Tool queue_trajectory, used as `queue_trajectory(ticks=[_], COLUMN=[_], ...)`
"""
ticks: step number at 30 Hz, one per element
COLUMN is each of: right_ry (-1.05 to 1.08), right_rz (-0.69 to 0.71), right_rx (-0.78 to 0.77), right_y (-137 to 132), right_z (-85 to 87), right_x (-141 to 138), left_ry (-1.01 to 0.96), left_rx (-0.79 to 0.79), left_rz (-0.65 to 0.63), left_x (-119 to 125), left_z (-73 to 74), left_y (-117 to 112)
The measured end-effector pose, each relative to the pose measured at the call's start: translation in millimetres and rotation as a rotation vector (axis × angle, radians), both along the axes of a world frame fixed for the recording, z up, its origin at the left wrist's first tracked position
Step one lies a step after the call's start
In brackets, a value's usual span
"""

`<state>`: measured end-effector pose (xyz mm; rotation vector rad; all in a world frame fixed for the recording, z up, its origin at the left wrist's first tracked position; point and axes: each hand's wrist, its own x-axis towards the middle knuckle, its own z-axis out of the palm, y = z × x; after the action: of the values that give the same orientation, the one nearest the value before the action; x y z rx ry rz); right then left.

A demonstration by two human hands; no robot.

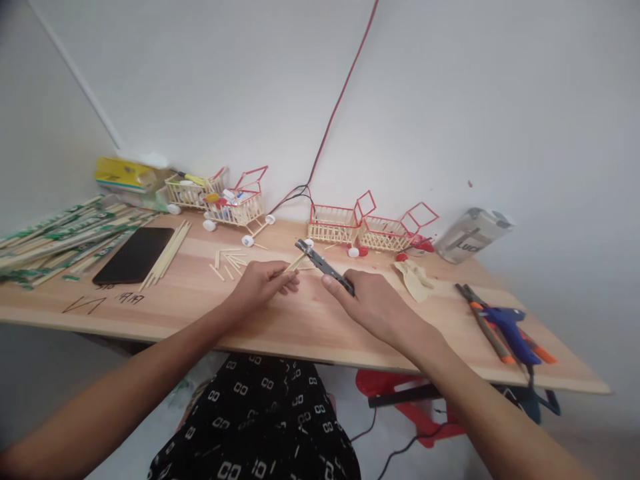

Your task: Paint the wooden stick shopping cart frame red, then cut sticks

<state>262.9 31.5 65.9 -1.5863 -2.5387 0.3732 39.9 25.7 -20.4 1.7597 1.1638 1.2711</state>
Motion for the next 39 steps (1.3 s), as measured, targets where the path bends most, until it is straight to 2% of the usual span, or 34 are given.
queue_trajectory(ticks=[6,17,25,29,32,36,39], right_ry=[-0.035,-0.059,-0.104,-0.112,-0.087,-0.045,-0.039], right_rz=[-0.021,-0.045,-0.087,-0.089,-0.110,-0.128,-0.134], right_rx=[0.092,0.123,0.062,0.107,0.113,0.090,0.075], right_y=[0.2,9.9,16.4,21.1,24.3,26.5,26.6], right_z=[-3.7,-14.1,-22.5,-30.0,-31.5,-31.9,-35.6], right_x=[-2.6,-4.5,-9.4,-11.0,-10.9,-6.5,-1.2], left_ry=[0.048,0.092,0.136,0.119,0.005,-0.171,-0.128], left_rx=[0.028,-0.024,-0.062,-0.087,-0.145,-0.307,-0.378], left_rz=[0.015,0.051,0.074,0.096,0.108,0.080,0.133], left_x=[-0.1,1.5,0.1,0.6,0.6,-4.8,-13.6], left_z=[3.8,2.6,-4.4,-4.3,-3.1,-3.1,-3.4], left_y=[-4.2,-3.7,0.1,1.1,2.8,9.8,17.2])
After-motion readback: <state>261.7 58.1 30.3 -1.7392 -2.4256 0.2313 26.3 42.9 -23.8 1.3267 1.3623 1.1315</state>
